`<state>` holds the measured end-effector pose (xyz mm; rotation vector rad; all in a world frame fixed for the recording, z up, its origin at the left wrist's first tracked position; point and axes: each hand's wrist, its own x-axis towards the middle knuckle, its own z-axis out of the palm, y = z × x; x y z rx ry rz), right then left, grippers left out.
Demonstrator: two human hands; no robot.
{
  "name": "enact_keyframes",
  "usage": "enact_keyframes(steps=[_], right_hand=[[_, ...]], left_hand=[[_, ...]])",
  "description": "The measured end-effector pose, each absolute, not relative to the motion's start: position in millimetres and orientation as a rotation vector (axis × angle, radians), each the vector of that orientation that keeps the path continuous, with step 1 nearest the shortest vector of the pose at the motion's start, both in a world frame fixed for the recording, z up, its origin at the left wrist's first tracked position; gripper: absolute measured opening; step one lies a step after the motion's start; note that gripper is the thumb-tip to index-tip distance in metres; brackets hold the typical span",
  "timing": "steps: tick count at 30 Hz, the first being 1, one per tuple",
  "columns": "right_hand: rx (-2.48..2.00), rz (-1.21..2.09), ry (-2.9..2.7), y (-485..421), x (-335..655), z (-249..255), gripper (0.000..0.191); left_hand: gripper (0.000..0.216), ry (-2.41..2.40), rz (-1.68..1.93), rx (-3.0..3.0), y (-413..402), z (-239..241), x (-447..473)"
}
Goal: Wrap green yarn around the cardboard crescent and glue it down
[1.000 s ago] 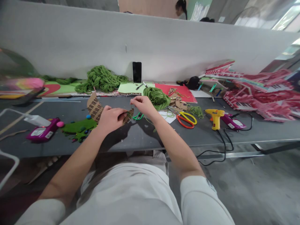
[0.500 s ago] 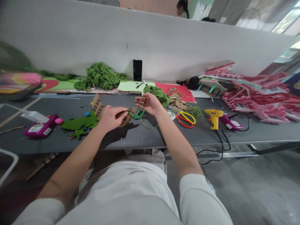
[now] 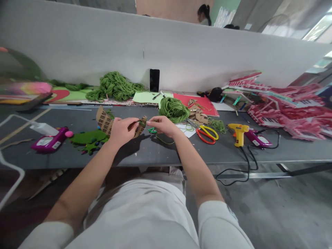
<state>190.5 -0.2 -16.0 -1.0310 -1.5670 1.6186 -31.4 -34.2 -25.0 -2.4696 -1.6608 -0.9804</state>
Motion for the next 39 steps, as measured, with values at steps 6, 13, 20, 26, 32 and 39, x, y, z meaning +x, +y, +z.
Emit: enact_keyframes(steps=[6, 13, 20, 26, 32, 39], right_hand=[[-1.038, 1.191, -1.804, -2, 185, -16, 0.052], [-1.014, 0.716, -2.152, 13, 161, 14, 0.031], [-1.29, 1.033, -2.342, 47, 143, 41, 0.019], [-1.291, 0.939, -2.353, 44, 149, 47, 0.022], [-1.182, 0.998, -2.402, 25, 158, 52, 0.026], [-1.129, 1.037, -2.429, 16, 148, 47, 0.021]], left_hand=[[0.027, -1.661, -0.893, -2.467, -32, -26, -29], [0.024, -1.638, -0.831, -2.524, -30, -30, -27], [0.032, -1.599, -0.868, -2.546, -30, -35, -27], [0.03, -1.64, -0.879, -2.548, -30, -34, -26], [0.054, -1.682, -0.845, -2.558, -29, -34, -24], [0.072, -1.724, -0.772, -2.532, -26, -33, -25]])
